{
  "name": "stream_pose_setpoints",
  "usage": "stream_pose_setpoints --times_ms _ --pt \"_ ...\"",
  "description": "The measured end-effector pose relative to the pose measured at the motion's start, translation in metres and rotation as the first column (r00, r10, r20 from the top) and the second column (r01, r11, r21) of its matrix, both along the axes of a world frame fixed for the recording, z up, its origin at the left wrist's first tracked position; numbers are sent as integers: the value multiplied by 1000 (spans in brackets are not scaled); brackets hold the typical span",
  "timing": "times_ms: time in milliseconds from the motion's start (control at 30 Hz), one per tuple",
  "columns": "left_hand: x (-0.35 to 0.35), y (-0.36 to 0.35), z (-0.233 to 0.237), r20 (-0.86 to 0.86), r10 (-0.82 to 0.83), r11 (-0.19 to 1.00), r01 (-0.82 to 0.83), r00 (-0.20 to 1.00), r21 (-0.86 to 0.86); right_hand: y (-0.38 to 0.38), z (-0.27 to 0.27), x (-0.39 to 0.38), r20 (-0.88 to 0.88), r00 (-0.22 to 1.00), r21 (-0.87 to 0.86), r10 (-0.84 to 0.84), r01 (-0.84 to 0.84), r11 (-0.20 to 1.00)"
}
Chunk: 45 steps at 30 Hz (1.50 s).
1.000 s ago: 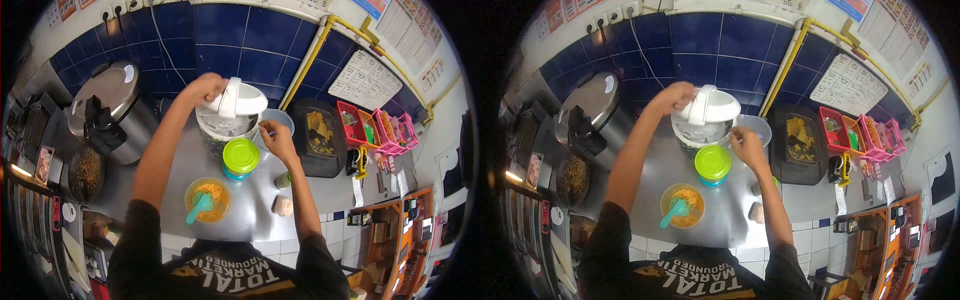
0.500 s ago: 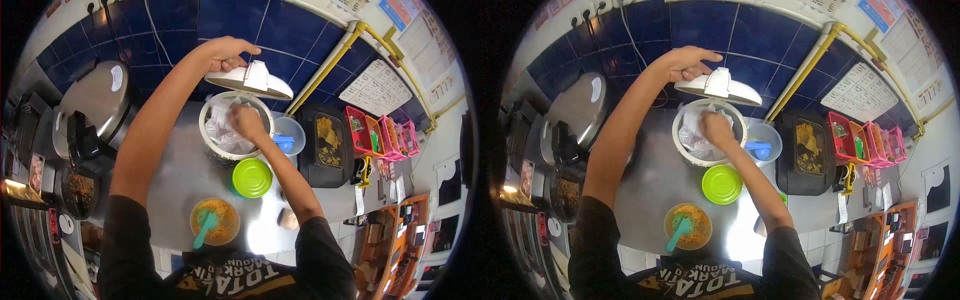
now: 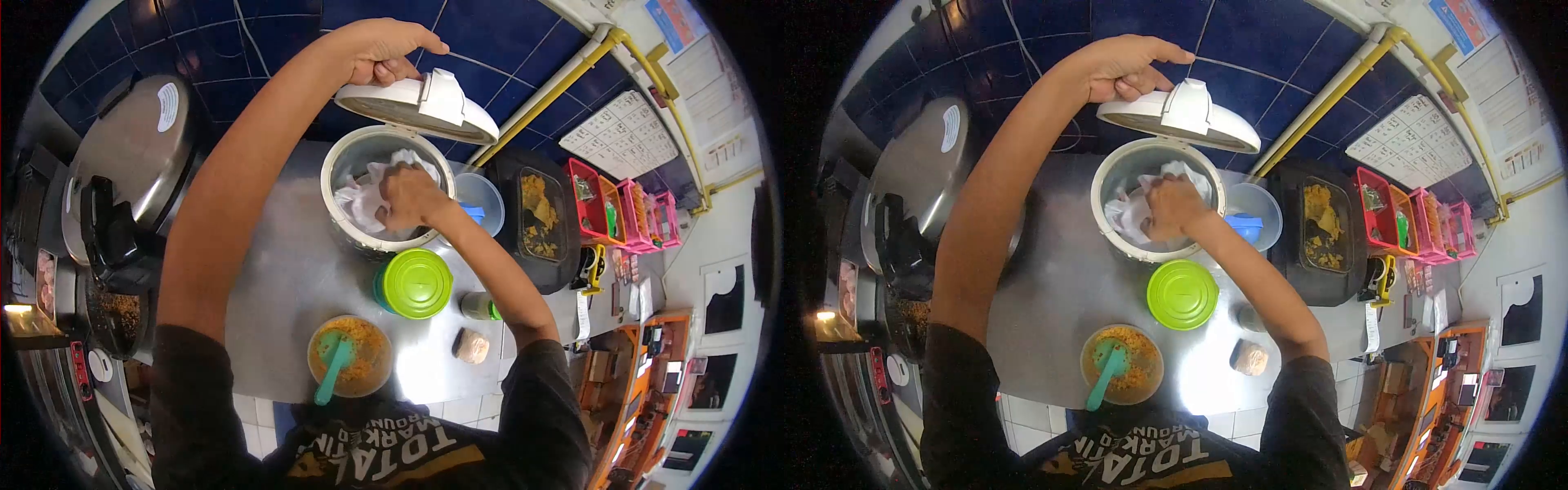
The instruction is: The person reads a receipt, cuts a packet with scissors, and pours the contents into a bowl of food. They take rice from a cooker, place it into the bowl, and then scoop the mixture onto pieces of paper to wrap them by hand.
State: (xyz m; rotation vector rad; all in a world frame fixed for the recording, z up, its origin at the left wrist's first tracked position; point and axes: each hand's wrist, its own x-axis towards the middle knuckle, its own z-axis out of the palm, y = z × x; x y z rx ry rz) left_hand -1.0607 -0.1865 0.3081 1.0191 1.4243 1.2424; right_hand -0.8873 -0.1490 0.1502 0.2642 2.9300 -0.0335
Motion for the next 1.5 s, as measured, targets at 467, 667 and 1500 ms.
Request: stream_pose_setpoints --times_ms 467,667,1500 --pt "-1 4 -8 -68 58 997 -54 996 48 -10 -26 -2 365 879 194 -308 251 948" --pt "2 3 -2 -47 33 999 -35 998 -27 2 -47 11 243 869 223 -431 382 897" --pt "66 -57 -192 -619 192 981 -177 762 86 -72 10 286 -638 -346 -732 -688 551 401"
